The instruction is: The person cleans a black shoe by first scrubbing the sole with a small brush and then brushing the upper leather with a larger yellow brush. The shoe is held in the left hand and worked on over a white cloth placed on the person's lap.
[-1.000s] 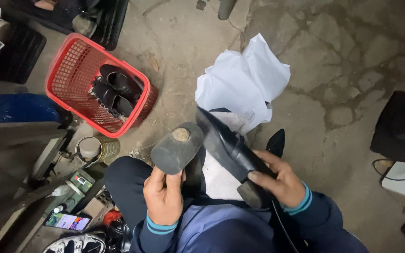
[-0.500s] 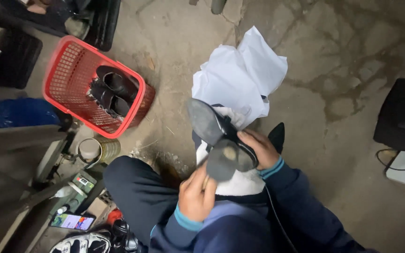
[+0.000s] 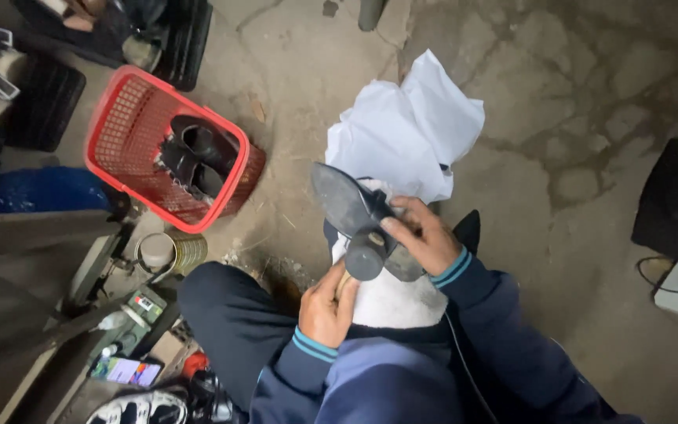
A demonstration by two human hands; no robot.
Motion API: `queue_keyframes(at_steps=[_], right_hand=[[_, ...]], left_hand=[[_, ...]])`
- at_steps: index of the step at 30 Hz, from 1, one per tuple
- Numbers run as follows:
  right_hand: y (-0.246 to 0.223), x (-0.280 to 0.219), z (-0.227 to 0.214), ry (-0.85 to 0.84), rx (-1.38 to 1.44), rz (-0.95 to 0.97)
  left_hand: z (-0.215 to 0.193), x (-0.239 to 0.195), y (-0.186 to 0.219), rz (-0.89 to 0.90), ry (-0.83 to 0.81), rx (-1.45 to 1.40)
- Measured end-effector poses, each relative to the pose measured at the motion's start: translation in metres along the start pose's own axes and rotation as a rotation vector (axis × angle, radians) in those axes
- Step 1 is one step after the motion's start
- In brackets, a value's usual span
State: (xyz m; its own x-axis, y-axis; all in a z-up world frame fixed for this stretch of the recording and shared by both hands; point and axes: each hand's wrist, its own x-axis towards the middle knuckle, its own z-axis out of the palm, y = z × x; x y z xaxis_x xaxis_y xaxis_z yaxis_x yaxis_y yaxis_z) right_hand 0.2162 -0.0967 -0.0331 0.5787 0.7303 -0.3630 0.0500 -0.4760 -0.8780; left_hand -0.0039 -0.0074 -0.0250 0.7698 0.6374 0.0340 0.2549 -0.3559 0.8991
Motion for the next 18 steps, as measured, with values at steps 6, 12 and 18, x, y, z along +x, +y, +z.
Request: queue_keyframes(at_steps=[6, 12, 18], right_hand=[[0.018, 0.034, 0.003, -0.187, 0.328, 0.006], [0.104, 0.086, 0.038, 0.018, 0.244, 0.023], [0.027, 0.046, 0.025, 0.016, 0.151, -0.138]], left_hand=[[-0.020, 0.007, 0.029, -0.130, 0.077, -0.042], [-0.012, 0.016, -0.003, -0.194, 0.047, 0.078], [-0.021, 0.007, 0.032, -0.127, 0.178, -0.176]])
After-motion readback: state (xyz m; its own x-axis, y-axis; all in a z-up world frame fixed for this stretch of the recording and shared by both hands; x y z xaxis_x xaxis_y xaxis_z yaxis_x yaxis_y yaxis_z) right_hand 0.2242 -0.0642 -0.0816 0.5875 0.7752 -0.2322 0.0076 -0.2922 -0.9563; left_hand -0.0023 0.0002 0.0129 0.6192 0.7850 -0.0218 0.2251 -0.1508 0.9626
